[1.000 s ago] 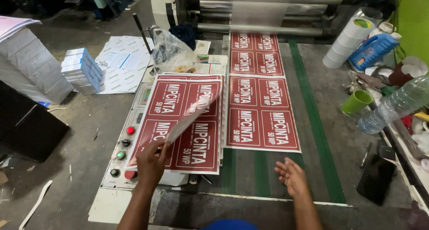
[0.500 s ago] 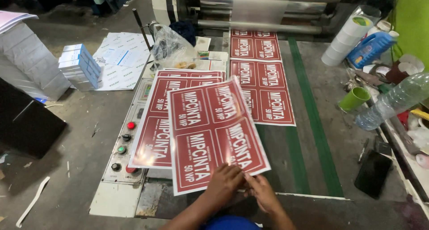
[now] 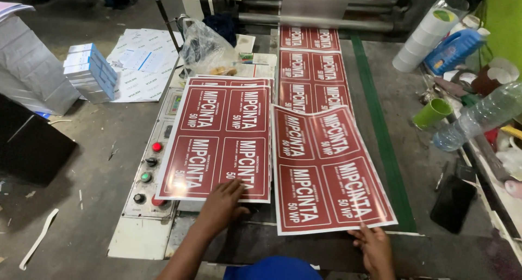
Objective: Sorting and checking printed label sheets on a workbench in a print shop.
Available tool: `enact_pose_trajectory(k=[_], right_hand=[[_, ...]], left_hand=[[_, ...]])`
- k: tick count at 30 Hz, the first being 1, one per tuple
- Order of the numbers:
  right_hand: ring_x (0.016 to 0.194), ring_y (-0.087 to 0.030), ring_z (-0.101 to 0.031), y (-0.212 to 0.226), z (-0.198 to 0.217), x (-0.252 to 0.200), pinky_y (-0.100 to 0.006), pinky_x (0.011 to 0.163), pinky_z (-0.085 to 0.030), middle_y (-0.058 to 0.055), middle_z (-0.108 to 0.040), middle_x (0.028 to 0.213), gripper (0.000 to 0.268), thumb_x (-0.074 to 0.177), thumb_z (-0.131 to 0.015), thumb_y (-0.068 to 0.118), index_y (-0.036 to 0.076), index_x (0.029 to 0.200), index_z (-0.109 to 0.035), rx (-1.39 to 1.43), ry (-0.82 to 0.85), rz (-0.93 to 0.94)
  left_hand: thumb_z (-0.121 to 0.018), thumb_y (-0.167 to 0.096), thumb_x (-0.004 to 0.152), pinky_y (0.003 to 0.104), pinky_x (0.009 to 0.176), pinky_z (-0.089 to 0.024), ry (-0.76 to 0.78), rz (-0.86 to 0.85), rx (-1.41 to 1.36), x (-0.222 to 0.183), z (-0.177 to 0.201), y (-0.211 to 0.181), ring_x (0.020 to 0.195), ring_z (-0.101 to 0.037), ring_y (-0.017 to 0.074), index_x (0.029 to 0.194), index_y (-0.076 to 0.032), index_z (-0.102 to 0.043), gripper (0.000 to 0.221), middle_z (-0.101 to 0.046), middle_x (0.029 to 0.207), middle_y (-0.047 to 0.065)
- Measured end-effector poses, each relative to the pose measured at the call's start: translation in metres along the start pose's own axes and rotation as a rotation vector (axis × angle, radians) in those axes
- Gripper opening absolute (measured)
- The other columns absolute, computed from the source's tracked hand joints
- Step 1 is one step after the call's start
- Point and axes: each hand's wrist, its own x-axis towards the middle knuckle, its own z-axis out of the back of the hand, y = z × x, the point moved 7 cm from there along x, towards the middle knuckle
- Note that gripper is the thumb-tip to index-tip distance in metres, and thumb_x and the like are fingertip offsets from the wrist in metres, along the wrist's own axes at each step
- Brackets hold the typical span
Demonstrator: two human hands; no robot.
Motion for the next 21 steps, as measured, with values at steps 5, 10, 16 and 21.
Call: enact_pose_trajectory(k=[5, 10, 16, 21], right_hand=[[0.086, -0.024, -0.074, 0.011, 0.013, -0.007, -0.035, 0.061, -0.052, -0.017, -0.074, 0.106, 0.025, 0.102, -0.061, 0.016, -0.001, 0.120, -0.060, -0.072, -0.115, -0.050], [0.086, -0.025, -0.074, 0.007, -0.015, 0.005, -0.033, 0.060, -0.051, -0.016, -0.074, 0.107, 0.029, 0.102, -0.060, 0.018, 0.000, 0.123, -0.060, -0.057, -0.042, -0.056], [0.086, -0.024, -0.074, 0.015, -0.056, 0.053, -0.033, 0.059, -0.052, -0.014, -0.073, 0.108, 0.030, 0.100, -0.061, 0.019, 0.002, 0.124, -0.059, 0.010, 0.055, 0.019], [0.088, -0.023, -0.073, 0.038, -0.084, 0.078, -0.031, 0.061, -0.053, -0.014, -0.070, 0.108, 0.032, 0.103, -0.063, 0.022, 0.003, 0.128, -0.058, 0.089, 0.126, 0.020]], left_hand=[[-0.069, -0.018, 0.087, 0.050, 0.104, -0.046, 0.015, -0.055, 0.298, -0.018, -0.030, 0.043, 0.128, -0.059, 0.0338, 0.125, -0.003, -0.066, 0.042, -0.065, 0.137, 0.016], [-0.068, -0.013, 0.088, 0.044, 0.089, -0.057, -0.116, -0.026, 0.209, -0.012, 0.012, 0.025, 0.111, -0.069, 0.0315, 0.117, -0.005, -0.071, 0.030, -0.072, 0.119, 0.013], [-0.071, -0.022, 0.090, 0.044, 0.071, -0.059, -0.187, 0.115, 0.002, 0.000, 0.049, 0.019, 0.086, -0.074, 0.0302, 0.097, -0.007, -0.076, 0.017, -0.078, 0.097, 0.010], [-0.072, -0.026, 0.089, 0.046, 0.071, -0.058, -0.069, 0.112, -0.070, 0.004, 0.047, 0.030, 0.084, -0.073, 0.0335, 0.099, -0.008, -0.077, 0.021, -0.078, 0.097, 0.012]])
